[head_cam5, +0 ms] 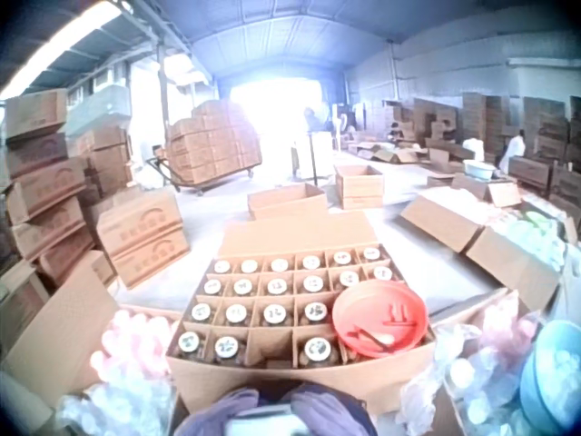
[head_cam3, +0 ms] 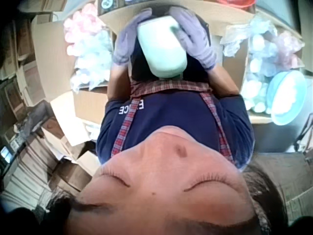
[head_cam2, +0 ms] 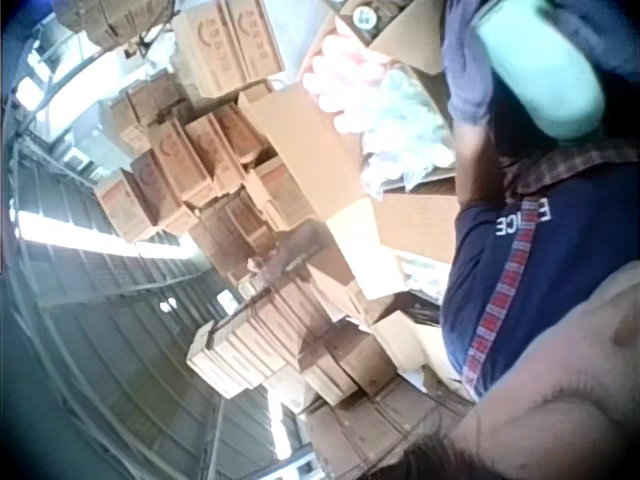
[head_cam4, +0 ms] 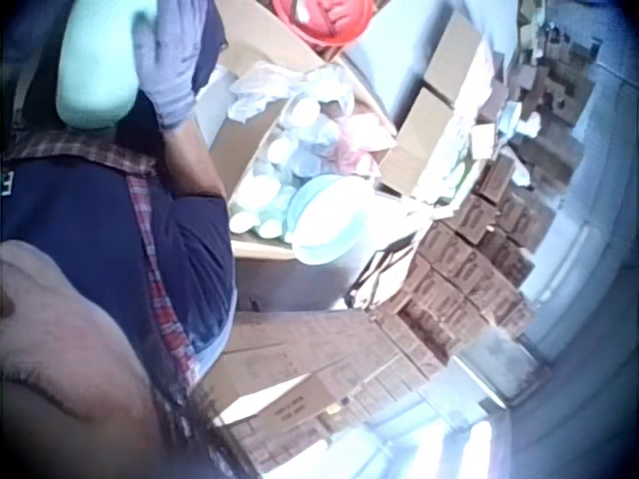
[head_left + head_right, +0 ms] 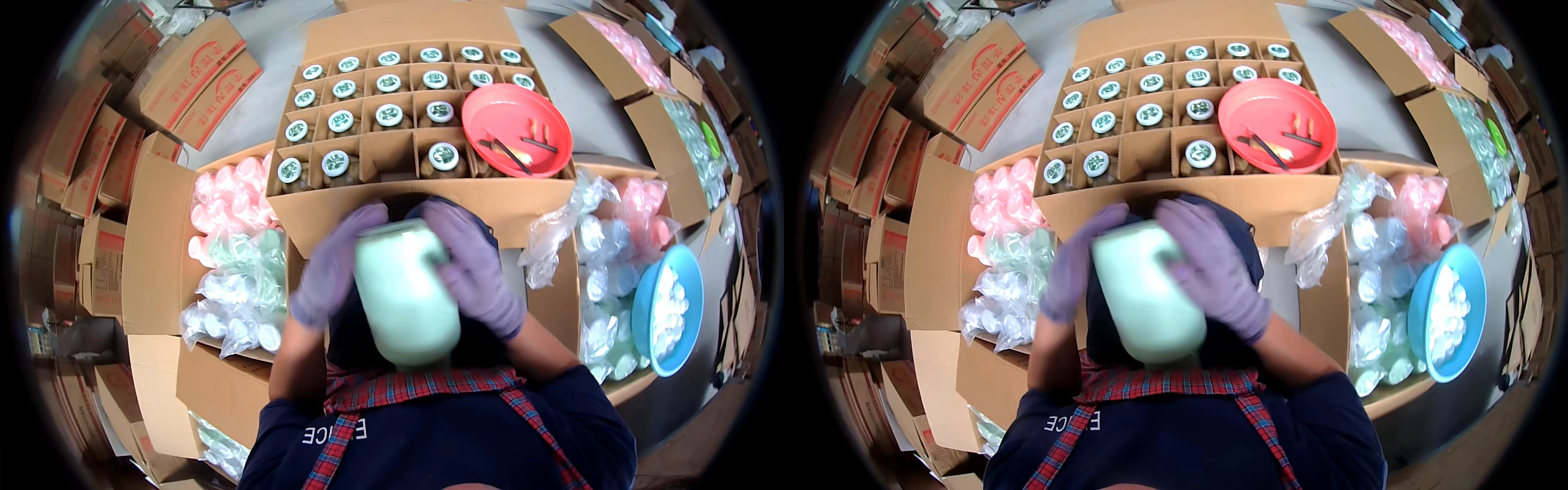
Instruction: The person sits on the floor in a warehouse and assembles thermos bottles. They place white plastic rings onto the necks of glass bottles arranged in a cardboard box. They then pick up pink and green thermos bodies, insert the glass bottles, and secure the lids.
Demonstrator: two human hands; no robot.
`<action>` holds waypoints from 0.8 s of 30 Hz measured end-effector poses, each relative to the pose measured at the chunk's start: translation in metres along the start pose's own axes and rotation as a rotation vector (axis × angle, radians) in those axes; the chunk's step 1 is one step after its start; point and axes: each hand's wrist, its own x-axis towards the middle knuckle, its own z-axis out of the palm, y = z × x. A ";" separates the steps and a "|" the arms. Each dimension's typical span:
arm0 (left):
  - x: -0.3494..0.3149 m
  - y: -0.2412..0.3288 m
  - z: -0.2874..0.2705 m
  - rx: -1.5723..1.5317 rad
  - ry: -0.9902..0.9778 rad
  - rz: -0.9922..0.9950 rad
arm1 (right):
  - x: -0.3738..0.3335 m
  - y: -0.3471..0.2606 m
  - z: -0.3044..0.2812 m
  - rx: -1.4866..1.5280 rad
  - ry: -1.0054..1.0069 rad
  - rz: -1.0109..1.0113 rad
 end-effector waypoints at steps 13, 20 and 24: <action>0.001 0.059 -0.001 0.623 -0.141 -0.917 | -0.006 0.046 -0.007 -0.085 0.101 0.172; 0.038 0.018 0.019 -0.024 0.248 -0.059 | 0.015 0.059 -0.006 0.143 0.038 0.126; 0.063 -0.005 -0.018 -0.144 -0.287 -0.006 | 0.091 0.057 0.002 0.631 -0.194 0.358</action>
